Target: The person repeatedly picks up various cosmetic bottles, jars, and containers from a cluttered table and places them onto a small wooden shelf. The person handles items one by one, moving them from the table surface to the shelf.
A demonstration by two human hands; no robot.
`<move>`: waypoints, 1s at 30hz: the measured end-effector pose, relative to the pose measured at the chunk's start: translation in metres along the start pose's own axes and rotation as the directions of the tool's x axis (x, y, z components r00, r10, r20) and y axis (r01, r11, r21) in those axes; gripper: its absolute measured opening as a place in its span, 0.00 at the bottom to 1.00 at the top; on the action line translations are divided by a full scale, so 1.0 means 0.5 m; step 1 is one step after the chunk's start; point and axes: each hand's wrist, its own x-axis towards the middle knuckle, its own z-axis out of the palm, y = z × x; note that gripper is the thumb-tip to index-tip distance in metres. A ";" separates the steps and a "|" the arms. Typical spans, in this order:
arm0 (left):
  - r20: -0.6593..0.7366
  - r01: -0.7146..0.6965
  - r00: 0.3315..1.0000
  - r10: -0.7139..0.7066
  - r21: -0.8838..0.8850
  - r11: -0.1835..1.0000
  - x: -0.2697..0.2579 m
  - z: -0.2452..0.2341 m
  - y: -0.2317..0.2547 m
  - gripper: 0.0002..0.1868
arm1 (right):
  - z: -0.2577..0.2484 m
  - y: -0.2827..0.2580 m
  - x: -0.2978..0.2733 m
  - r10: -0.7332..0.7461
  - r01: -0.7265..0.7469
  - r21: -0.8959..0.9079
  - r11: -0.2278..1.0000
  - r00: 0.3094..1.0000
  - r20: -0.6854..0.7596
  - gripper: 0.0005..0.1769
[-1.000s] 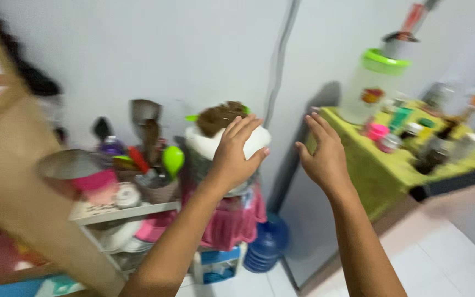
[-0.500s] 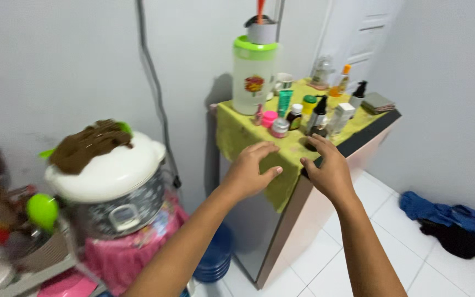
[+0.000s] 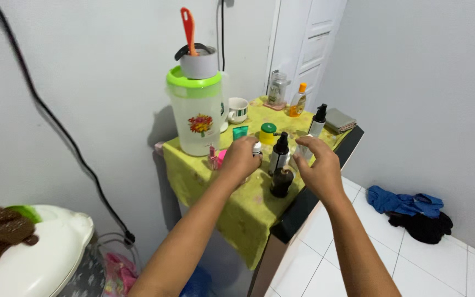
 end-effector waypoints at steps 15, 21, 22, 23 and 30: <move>-0.377 0.169 0.897 -0.230 -0.188 0.968 -0.031 -0.049 0.061 0.19 | -0.027 0.027 -0.013 0.020 0.000 0.262 0.965 0.997 -0.074 0.14; -0.348 0.167 0.863 -0.367 -0.488 0.857 -0.152 -0.127 0.086 0.18 | -0.008 -0.027 -0.057 -0.044 0.014 0.512 0.859 0.998 0.048 0.12; -0.323 0.157 0.865 -0.384 -0.553 0.818 -0.186 -0.138 0.081 0.18 | 0.006 -0.042 -0.070 -0.055 -0.014 0.573 0.819 0.993 0.102 0.13; -0.298 0.145 0.867 -0.399 -0.615 0.775 -0.221 -0.150 0.080 0.18 | 0.022 -0.058 -0.083 -0.087 -0.047 0.645 0.763 0.981 0.175 0.14; -0.072 0.288 0.837 -0.543 -0.785 0.548 -0.494 -0.305 0.132 0.20 | 0.120 -0.231 -0.229 -0.239 -0.582 0.710 0.396 0.682 0.692 0.21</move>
